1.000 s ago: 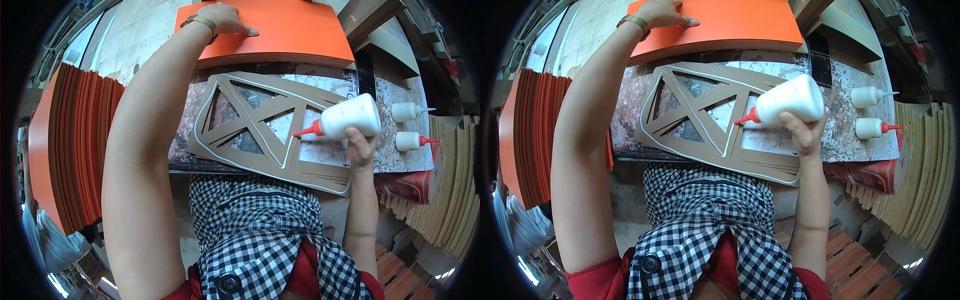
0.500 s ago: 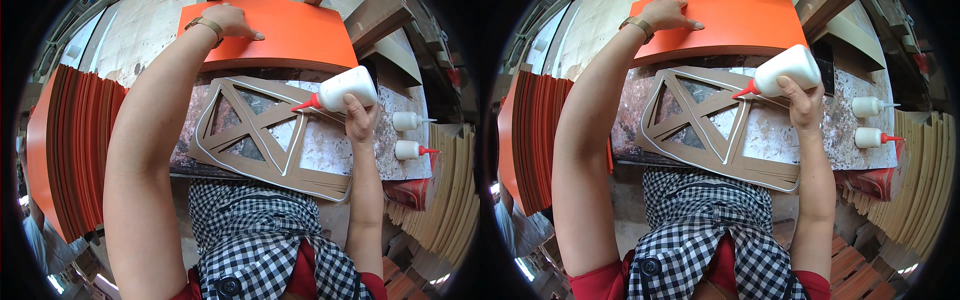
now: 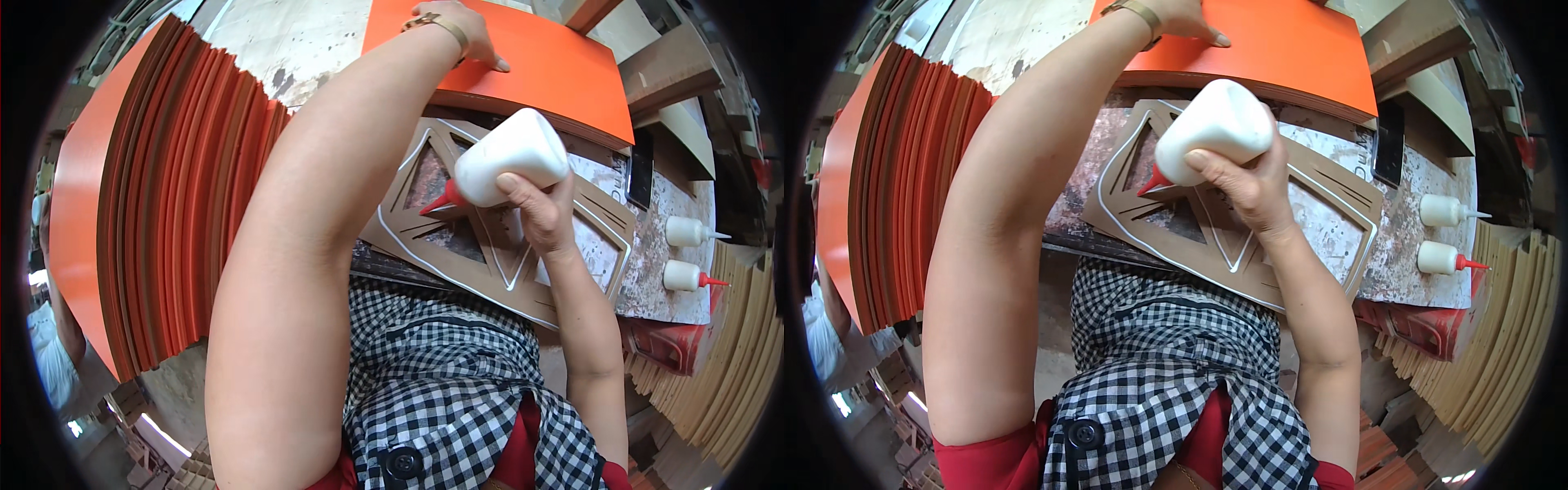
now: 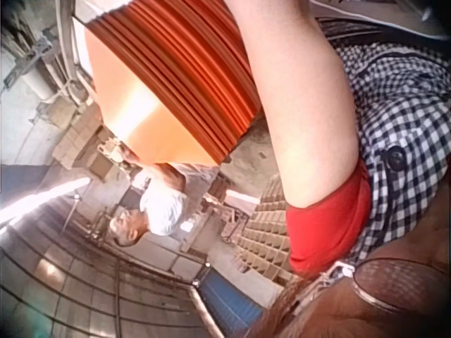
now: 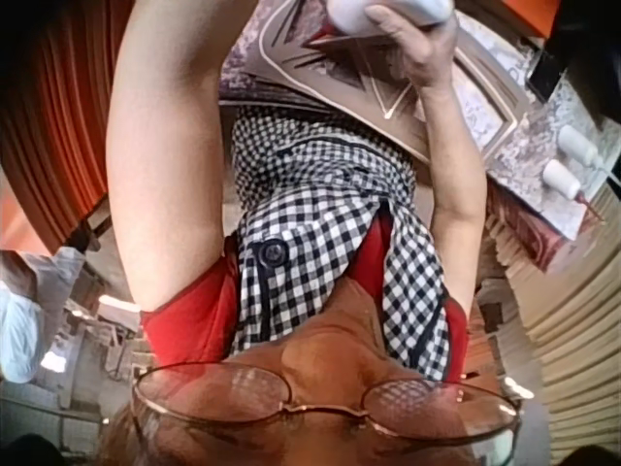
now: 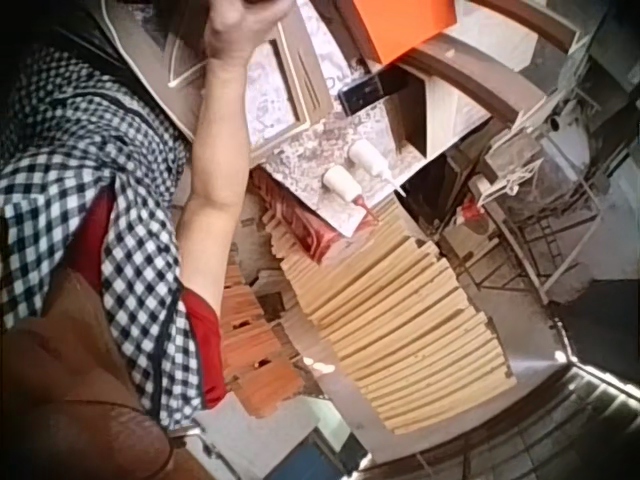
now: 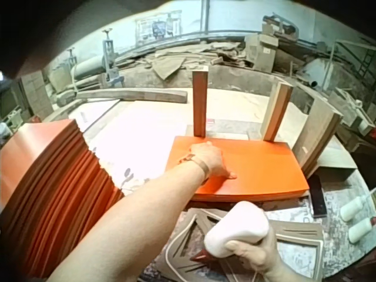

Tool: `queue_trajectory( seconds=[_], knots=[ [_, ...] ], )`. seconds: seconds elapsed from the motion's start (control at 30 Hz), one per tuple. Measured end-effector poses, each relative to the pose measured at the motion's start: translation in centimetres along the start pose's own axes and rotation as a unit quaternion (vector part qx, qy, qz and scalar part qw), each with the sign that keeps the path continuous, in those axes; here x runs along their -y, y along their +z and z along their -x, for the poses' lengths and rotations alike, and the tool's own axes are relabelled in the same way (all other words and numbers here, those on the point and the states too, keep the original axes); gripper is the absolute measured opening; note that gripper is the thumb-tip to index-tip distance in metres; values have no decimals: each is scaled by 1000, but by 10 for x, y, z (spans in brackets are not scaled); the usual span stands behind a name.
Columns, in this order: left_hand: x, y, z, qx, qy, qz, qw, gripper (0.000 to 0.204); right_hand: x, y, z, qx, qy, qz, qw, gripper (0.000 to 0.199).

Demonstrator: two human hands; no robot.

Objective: Applying glue to wooden frames and attaching decorative panels to assemble furniture components.

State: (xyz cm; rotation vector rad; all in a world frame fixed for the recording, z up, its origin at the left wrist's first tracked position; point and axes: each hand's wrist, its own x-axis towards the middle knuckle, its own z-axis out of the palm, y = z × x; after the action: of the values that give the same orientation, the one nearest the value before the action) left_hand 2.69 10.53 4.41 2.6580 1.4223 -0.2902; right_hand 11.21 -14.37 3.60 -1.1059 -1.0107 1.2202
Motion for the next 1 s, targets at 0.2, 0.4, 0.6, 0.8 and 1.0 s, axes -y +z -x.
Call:
queue_trajectory(
  seconds=[0.2,0.4,0.6,0.8,1.0],
  knots=[
    [-3,-6,2,17,11,-5,1000,77,-4,48,-1,43,10,39,998,62],
    [-1,-4,-1,28,15,10,999,76,-12,48,-5,34,16,-12,999,57],
    [-2,0,3,-40,-44,-18,998,71,7,9,-35,-169,73,-320,929,52],
    [-4,-3,11,-48,-42,-21,998,72,4,-18,-53,-229,48,-283,930,58],
    [-6,-9,15,-23,-46,-20,998,74,-5,-19,-59,-205,4,-167,964,55]
  ],
)
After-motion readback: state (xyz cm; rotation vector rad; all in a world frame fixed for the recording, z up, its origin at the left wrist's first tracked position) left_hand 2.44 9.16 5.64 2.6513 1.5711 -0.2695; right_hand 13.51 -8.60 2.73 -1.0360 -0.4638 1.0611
